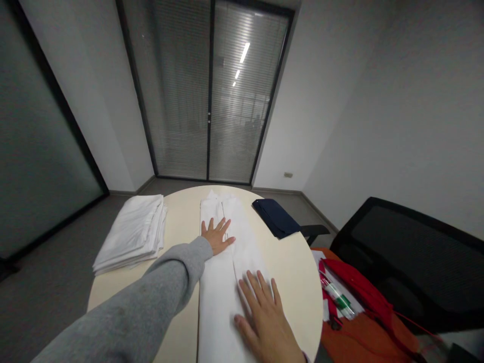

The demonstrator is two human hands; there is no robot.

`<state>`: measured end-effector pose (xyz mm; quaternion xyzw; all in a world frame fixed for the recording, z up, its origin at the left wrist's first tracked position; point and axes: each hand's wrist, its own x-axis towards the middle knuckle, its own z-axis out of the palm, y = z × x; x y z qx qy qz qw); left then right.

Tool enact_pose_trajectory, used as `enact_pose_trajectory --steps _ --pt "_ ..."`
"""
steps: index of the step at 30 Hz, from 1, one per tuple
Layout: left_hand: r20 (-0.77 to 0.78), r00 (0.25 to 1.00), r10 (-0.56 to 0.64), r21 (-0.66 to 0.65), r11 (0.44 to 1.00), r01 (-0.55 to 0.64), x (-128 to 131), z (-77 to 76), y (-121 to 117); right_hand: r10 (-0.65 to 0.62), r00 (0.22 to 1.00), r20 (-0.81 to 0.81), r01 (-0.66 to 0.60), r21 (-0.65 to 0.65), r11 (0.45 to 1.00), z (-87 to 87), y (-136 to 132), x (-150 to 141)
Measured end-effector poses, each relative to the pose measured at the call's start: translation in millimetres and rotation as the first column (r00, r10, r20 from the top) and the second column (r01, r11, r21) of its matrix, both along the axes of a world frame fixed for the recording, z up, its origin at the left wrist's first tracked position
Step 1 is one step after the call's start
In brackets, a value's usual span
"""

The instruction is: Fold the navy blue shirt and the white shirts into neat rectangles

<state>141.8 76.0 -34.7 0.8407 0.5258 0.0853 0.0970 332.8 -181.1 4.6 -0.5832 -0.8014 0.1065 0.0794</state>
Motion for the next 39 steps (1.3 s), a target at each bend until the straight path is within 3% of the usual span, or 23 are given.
enact_pose_trajectory --steps 3,9,11,14,17,20,23,26,31,39 --pt "0.008 0.999 -0.04 -0.014 0.999 0.04 0 3.9 -2 -0.103 0.995 0.017 0.102 0.055 0.993 -8.4 2 -4" --pt "0.068 0.994 -0.089 -0.127 0.987 0.097 -5 11.9 8 -0.18 0.983 -0.023 0.181 0.104 0.978 -41.2 -16 -42" --pt "0.09 0.995 -0.039 -0.133 0.99 0.051 -5 11.9 14 -0.139 0.99 -0.034 0.141 0.07 0.988 -37.7 -24 -47" --pt "0.092 0.995 0.033 -0.084 0.996 -0.025 -4 6.2 19 -0.015 0.999 -0.042 0.013 -0.052 0.999 -10.4 -26 -36" --pt "0.046 0.999 0.005 -0.043 0.999 -0.003 -3 -2.0 18 0.034 0.999 -0.017 -0.036 -0.071 0.997 27.7 4 -18" --pt "0.004 0.999 -0.033 -0.016 0.999 0.033 -3 -5.5 16 0.059 0.998 0.025 -0.06 0.031 0.998 46.6 70 -13" --pt "-0.01 0.999 -0.049 0.029 0.998 0.05 -5 -4.8 15 0.009 0.998 0.066 -0.016 0.096 0.995 36.9 143 -21" --pt "-0.018 0.998 -0.061 0.067 0.996 0.062 -7 -5.3 16 -0.056 0.994 0.093 0.05 0.061 0.997 15.7 190 -29" --pt "-0.009 0.998 -0.059 0.077 0.995 0.059 -6 -10.9 20 -0.077 0.991 0.109 0.074 0.027 0.997 -6.0 209 -24" --pt "0.022 0.999 -0.045 0.078 0.996 0.043 -5 -12.7 21 -0.142 0.982 0.125 0.144 -0.013 0.989 -8.6 215 -20"
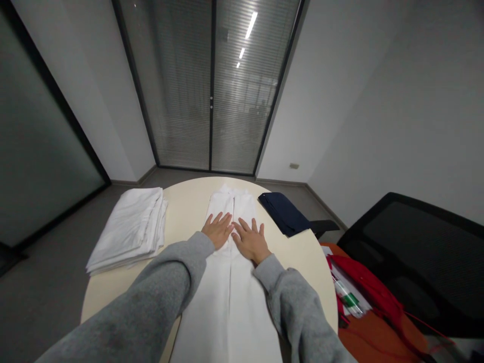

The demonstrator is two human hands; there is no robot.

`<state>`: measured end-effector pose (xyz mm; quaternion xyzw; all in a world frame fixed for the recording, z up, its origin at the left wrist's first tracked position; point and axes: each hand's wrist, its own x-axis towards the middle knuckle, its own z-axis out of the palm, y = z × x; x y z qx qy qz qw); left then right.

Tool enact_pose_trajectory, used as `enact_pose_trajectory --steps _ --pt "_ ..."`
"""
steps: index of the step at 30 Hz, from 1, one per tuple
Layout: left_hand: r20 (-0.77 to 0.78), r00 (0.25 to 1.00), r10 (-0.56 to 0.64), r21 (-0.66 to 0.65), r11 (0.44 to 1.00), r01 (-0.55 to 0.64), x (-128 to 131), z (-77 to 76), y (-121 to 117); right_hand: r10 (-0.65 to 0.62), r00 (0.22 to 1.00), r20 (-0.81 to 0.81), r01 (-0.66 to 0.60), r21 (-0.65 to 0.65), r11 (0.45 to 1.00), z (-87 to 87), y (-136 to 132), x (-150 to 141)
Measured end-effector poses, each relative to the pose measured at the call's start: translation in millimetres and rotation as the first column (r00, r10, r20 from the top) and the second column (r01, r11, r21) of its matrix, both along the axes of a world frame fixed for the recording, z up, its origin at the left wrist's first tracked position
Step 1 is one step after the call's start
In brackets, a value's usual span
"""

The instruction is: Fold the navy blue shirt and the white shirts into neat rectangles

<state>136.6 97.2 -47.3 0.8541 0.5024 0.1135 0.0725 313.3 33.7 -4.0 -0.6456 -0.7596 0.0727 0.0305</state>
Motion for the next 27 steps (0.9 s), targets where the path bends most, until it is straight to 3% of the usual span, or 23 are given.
enact_pose_trajectory --steps 9,16,22,27 --pt "-0.021 0.999 -0.032 -0.007 0.999 0.032 0 4.7 -4 -0.04 0.999 0.004 0.04 -0.004 0.999 -4.3 -2 -6" --pt "-0.032 0.999 -0.04 0.001 0.999 0.04 0 3.3 -3 -0.104 0.99 -0.098 0.109 0.044 0.993 -6.3 -7 -18" --pt "-0.009 0.998 -0.057 0.035 0.998 0.057 1 0.8 -2 -0.071 0.993 -0.09 0.085 0.154 0.984 2.6 -8 -15" --pt "-0.003 0.996 -0.093 0.046 0.995 0.093 1 3.2 -6 -0.068 0.994 -0.086 0.079 0.126 0.989 -0.4 -6 -14"
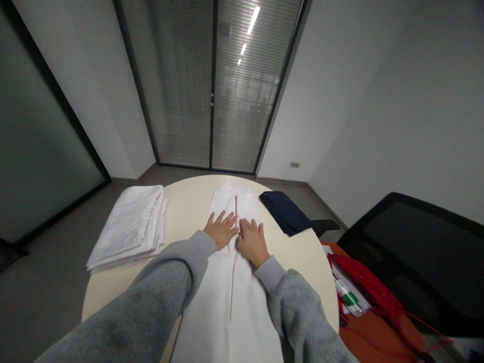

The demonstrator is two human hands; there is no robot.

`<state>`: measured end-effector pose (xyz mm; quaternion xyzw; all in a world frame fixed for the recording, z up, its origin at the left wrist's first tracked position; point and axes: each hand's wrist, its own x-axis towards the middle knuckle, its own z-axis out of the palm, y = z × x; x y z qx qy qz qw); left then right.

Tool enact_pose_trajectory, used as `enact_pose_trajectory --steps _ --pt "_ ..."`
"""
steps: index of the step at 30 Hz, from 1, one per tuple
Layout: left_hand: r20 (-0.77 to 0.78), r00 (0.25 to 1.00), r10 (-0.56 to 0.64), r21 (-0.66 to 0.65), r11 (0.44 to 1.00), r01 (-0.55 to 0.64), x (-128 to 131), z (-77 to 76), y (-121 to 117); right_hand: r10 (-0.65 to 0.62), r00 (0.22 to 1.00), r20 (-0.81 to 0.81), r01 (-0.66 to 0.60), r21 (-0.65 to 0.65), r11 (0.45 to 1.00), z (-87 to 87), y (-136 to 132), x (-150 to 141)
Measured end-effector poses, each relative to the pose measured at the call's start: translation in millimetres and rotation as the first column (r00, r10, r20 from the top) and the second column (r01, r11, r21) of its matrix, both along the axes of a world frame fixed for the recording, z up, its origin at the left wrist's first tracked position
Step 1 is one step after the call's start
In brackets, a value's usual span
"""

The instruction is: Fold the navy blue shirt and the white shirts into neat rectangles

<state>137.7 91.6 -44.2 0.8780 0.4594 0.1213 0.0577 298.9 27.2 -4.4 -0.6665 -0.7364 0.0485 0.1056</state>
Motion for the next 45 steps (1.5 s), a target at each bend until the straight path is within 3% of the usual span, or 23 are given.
enact_pose_trajectory --steps 3,5,8,12,17,25,30,34,38,41,45 --pt "0.028 0.998 -0.06 -0.023 0.998 0.061 0 4.8 -1 0.02 1.0 0.001 -0.02 -0.017 1.0 -6.0 1 -3" --pt "0.08 0.996 -0.04 -0.072 0.996 0.046 1 11.2 3 0.029 1.0 0.004 -0.029 -0.024 0.999 -9.7 1 -4" --pt "0.15 0.984 0.098 -0.129 0.989 -0.078 7 24.0 23 0.051 0.999 0.0 -0.051 -0.026 0.998 -12.6 -1 -5" --pt "0.127 0.954 0.271 -0.141 0.957 -0.253 31 34.6 64 0.064 0.998 -0.017 -0.064 -0.022 0.998 -11.9 -2 -4" --pt "0.093 0.929 0.358 -0.124 0.93 -0.346 65 25.6 92 0.085 0.996 -0.009 -0.085 -0.002 0.996 -11.4 -5 0" --pt "0.127 0.936 0.329 -0.028 0.944 -0.328 72 7.9 93 0.14 0.99 0.022 -0.14 0.001 0.99 -10.5 -37 -9" --pt "0.167 0.92 0.354 0.034 0.931 -0.364 79 9.6 84 0.224 0.975 0.018 -0.223 -0.012 0.975 -8.0 -92 -14" --pt "0.201 0.915 0.35 0.016 0.933 -0.36 79 19.7 80 0.289 0.957 0.017 -0.288 -0.039 0.957 -6.1 -146 -15" --pt "0.206 0.935 0.288 -0.053 0.958 -0.283 59 34.0 66 0.313 0.95 -0.006 -0.313 -0.053 0.948 -3.3 -169 -14" --pt "0.189 0.958 0.214 -0.06 0.977 -0.206 31 34.9 27 0.318 0.948 -0.023 -0.319 -0.033 0.947 -3.2 -167 -14" --pt "0.079 0.995 0.064 -0.069 0.996 -0.059 -2 19.8 -49 0.325 0.938 -0.123 -0.328 -0.003 0.945 -4.8 -158 -9"
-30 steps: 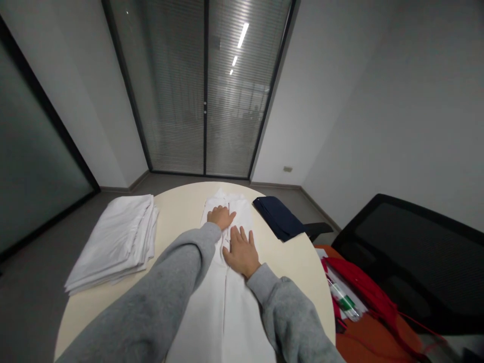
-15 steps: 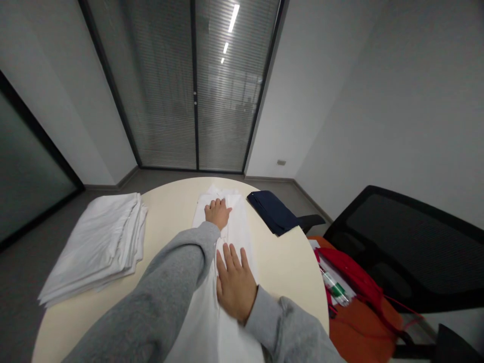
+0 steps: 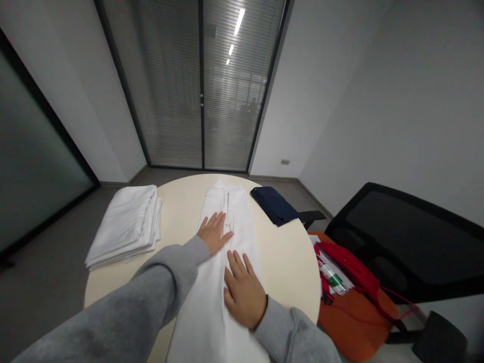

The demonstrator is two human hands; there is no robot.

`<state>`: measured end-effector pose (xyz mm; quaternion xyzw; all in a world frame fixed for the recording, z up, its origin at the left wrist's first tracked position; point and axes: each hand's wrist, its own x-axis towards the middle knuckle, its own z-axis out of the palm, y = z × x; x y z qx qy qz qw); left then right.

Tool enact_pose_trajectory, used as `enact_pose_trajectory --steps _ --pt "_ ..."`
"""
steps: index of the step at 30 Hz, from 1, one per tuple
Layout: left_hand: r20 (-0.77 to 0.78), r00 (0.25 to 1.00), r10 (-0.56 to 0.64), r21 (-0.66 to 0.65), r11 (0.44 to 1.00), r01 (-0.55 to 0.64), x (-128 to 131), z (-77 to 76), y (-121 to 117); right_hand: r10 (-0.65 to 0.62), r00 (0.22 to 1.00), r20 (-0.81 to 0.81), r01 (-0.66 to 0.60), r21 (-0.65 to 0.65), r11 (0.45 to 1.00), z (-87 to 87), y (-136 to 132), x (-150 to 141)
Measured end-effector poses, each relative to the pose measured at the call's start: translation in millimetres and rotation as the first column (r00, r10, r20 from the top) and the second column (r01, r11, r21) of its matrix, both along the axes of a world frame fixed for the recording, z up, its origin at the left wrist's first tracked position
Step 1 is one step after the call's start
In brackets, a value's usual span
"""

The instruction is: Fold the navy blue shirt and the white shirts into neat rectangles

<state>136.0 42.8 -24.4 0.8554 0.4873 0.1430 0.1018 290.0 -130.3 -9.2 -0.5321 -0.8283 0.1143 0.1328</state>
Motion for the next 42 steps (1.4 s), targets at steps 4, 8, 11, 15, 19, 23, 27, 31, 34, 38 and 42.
enact_pose_trajectory --steps 4,8,11,15,19,23,27,31,34,38,42 --pt "-0.061 0.991 -0.116 0.027 0.993 0.118 -10 -6.9 -46 -0.077 0.972 -0.22 0.074 -0.02 0.997 -5.9 11 9" --pt "-0.089 0.985 -0.149 0.058 0.986 0.155 -14 -1.5 -69 -0.12 0.949 -0.29 0.147 0.072 0.986 -17.7 13 11" --pt "-0.135 0.97 -0.202 0.08 0.974 0.214 -24 -5.6 -99 -0.098 0.975 -0.2 0.121 0.108 0.987 -23.6 11 9" --pt "-0.179 0.945 -0.275 0.163 0.938 0.305 -47 -15.4 -148 -0.086 0.99 -0.116 0.098 0.1 0.99 -20.8 9 8" --pt "-0.192 0.911 -0.364 0.218 0.889 0.402 -71 -16.9 -193 -0.075 0.995 -0.062 0.081 0.104 0.991 -13.8 8 8" --pt "-0.24 0.877 -0.416 0.39 0.786 0.48 -91 -24.0 -234 -0.074 0.997 -0.026 0.076 0.098 0.992 -13.5 7 7" --pt "-0.27 0.844 -0.463 0.428 0.727 0.536 -106 -34.6 -251 -0.074 0.997 -0.002 0.074 0.1 0.992 -15.5 8 7" --pt "-0.288 0.809 -0.512 0.507 0.635 0.582 -117 -32.6 -250 -0.072 0.997 0.013 0.07 0.096 0.993 -16.4 7 5" --pt "-0.323 0.778 -0.539 0.52 0.586 0.621 -128 -19.1 -250 -0.063 0.998 0.005 0.063 0.093 0.994 -16.9 4 5" --pt "-0.245 0.711 -0.659 0.345 0.626 0.699 -134 8.2 -231 -0.004 1.0 -0.022 0.005 0.044 0.999 -4.5 12 13" --pt "0.118 0.832 -0.542 0.059 0.841 0.539 -98 53.5 -138 0.012 0.997 -0.08 -0.014 -0.026 1.0 34.3 77 30"
